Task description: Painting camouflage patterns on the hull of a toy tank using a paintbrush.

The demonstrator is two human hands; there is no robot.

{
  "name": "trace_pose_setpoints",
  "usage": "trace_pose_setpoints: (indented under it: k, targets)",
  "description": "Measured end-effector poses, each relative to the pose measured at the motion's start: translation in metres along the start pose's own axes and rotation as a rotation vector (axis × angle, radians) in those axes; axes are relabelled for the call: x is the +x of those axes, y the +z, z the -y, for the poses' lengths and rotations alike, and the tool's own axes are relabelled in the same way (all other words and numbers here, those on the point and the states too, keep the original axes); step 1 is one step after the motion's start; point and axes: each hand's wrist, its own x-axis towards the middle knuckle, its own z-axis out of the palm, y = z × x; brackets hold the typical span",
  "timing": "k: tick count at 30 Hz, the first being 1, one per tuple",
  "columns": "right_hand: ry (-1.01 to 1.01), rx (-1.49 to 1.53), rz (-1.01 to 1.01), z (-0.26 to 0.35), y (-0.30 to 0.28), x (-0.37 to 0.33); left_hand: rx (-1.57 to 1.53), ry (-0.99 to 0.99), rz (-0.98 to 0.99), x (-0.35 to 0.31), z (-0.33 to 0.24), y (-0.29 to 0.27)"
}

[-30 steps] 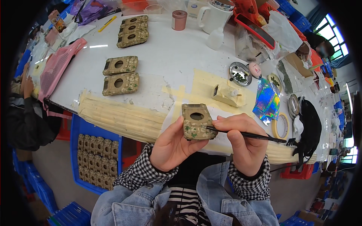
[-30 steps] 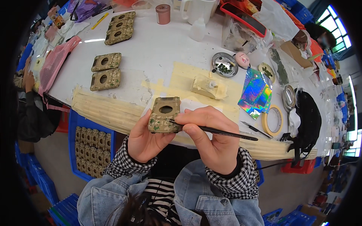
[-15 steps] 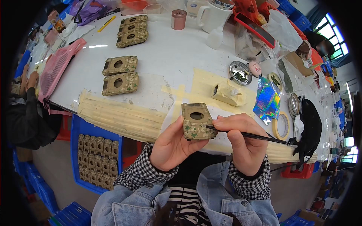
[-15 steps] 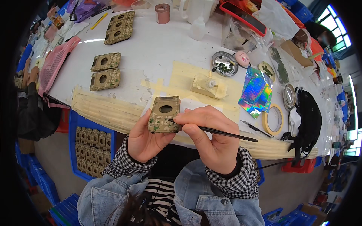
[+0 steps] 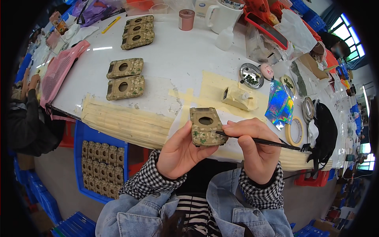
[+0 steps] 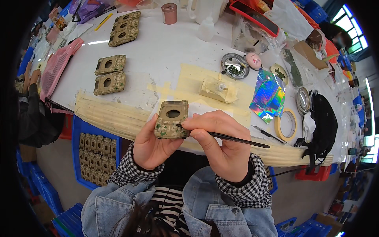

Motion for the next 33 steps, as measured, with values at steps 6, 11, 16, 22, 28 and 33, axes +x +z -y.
trace_pose_setpoints:
  k: [6,11,16,22,28,33]
  targets:
    - [0.003,0.001,-0.002,0.0006,0.0001,0.0001,-0.008,-0.007,-0.008,-0.0002,-0.0003,0.0005]
    - [-0.003,0.014,-0.006,-0.0004,0.0003,-0.0001,-0.011,-0.007,-0.006,0.0,-0.0004,0.0009]
    - [0.007,0.001,-0.004,0.0002,-0.0002,0.0,0.012,-0.015,-0.03,0.0001,-0.0013,-0.0001]
    - [0.005,0.006,-0.008,-0.0001,0.0001,0.0002,-0.027,-0.006,-0.001,0.0003,-0.0004,0.0007]
    - [-0.016,0.05,-0.063,-0.0023,-0.0016,-0.0021,0.101,-0.018,-0.028,0.0008,-0.0024,-0.0006]
    - [-0.043,0.219,-0.303,-0.008,-0.0081,-0.0069,0.02,-0.023,-0.069,0.0035,-0.0012,0.0056]
